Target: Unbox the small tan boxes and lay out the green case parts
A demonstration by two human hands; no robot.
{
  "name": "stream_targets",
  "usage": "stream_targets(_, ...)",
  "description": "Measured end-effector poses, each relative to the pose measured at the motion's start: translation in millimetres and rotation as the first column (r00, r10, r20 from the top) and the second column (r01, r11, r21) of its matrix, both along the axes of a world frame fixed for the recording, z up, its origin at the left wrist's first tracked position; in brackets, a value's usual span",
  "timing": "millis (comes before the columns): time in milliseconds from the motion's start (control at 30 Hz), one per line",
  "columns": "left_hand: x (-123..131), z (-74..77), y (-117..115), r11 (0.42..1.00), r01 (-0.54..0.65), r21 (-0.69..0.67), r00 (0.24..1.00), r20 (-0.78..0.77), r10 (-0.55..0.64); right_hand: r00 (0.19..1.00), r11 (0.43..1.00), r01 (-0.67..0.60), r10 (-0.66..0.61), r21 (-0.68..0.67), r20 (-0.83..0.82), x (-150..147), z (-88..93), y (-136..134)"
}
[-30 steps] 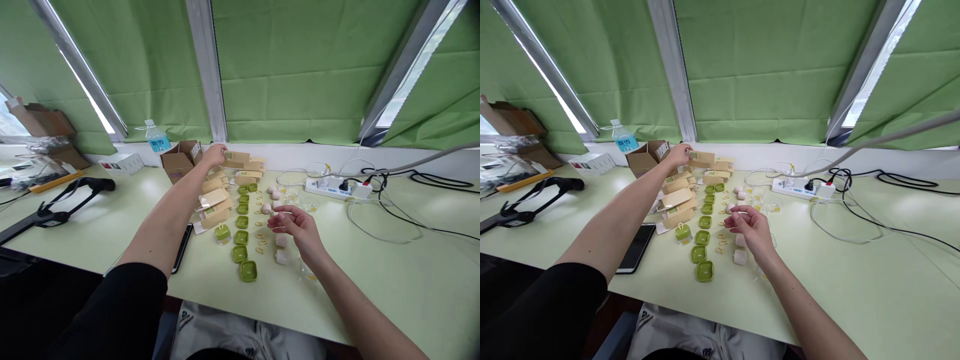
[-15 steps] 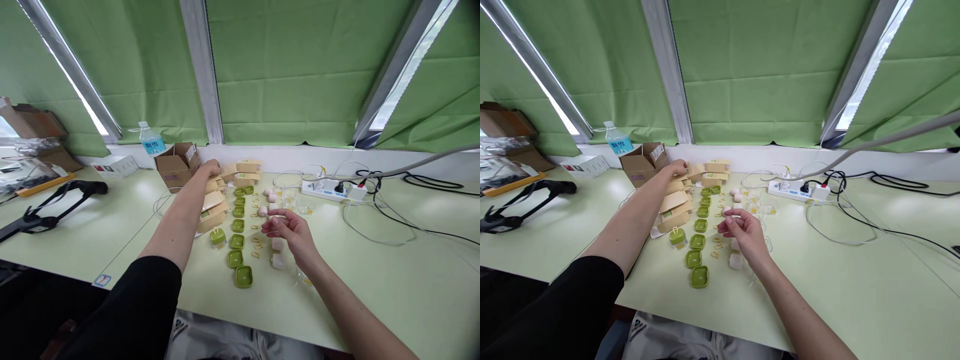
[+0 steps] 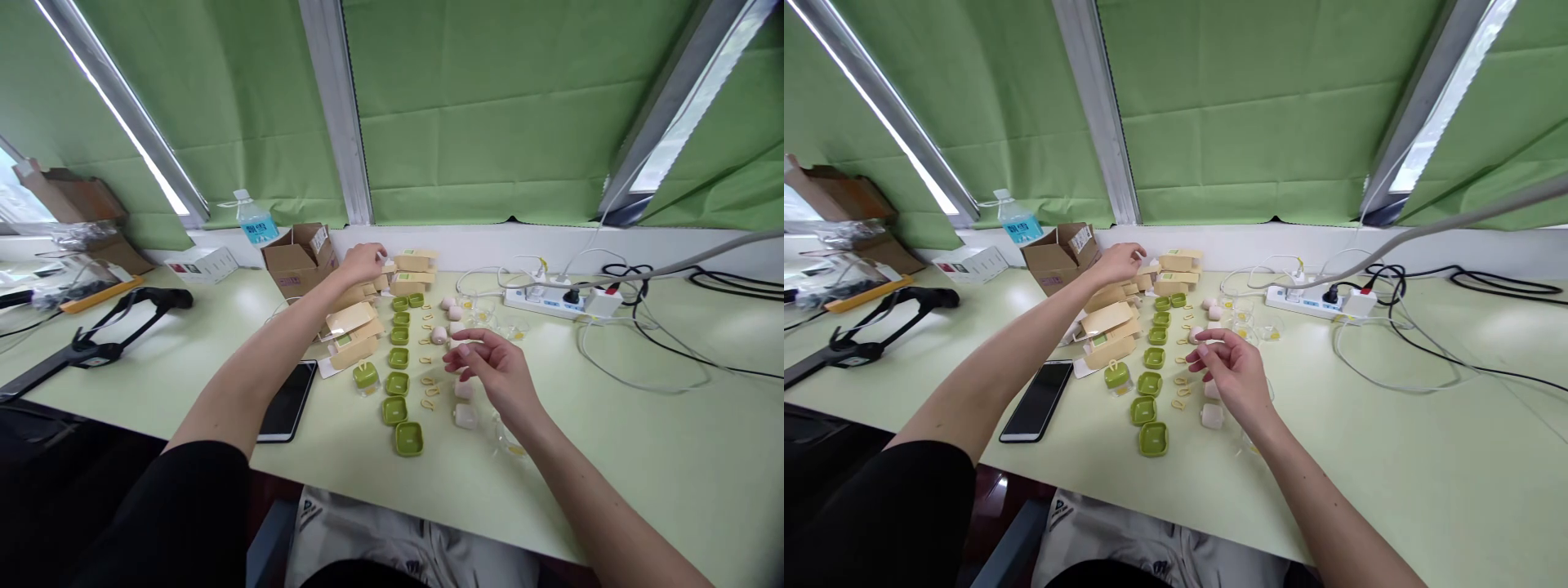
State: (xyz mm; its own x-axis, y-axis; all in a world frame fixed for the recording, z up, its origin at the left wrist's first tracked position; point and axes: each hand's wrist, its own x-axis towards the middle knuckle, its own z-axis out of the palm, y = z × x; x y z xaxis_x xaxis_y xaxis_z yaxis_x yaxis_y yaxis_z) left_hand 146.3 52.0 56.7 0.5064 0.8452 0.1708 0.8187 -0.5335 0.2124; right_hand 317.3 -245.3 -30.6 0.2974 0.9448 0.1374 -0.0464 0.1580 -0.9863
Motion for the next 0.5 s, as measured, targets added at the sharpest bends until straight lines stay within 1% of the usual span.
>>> stream_targets(67,-16,-1.1,-44,0.993,0.117,0.025,0.993,0.000,-0.117,1.000,1.000,0.014,-0.015,0.013,0.017,2,1.1,-1)
stream_targets(100,-27,-3.6,-69,0.976,0.213,0.042,0.977,-0.016,-0.213,0.999,1.000,0.019,-0.020,0.018,0.026,2,1.4,-1)
stream_targets(133,-39,-7.4,-94,0.963,0.264,0.053,0.964,-0.032,-0.263,0.999,1.000,0.022,-0.023,0.021,0.037,3,1.4,-1)
stream_targets(167,-51,-12.6,-118,0.965,0.258,0.052,0.965,-0.056,-0.255,0.998,0.999,0.024,-0.025,0.026,0.051,2,1.4,-1)
stream_targets(233,-74,-27.3,-160,0.984,0.168,0.059,0.982,-0.095,-0.162,0.996,0.999,0.025,-0.028,0.044,0.085,1,0.9,-1)
stream_targets(267,-83,-36.2,-176,0.991,0.123,0.058,0.989,-0.092,-0.118,0.994,0.998,0.026,-0.031,0.053,0.103,0,0.6,-1)
stream_targets(300,-90,-46.0,-189,0.995,0.081,0.051,0.994,-0.082,-0.077,0.992,0.998,0.029,-0.037,0.061,0.123,-1,0.2,-1)
stream_targets(367,-99,-66.0,-205,0.998,0.044,0.037,0.996,-0.073,-0.041,0.985,0.997,0.038,-0.048,0.066,0.165,-4,-0.9,-2)
stream_targets(433,-102,-84.2,-211,1.000,0.004,0.013,0.998,-0.057,-0.003,0.975,0.997,0.047,-0.059,0.059,0.215,-7,-2.8,-3)
stream_targets(500,-101,-98.2,-211,1.000,-0.018,-0.024,1.000,-0.026,0.017,0.960,0.997,0.052,-0.064,0.054,0.273,-7,-5.8,-3)
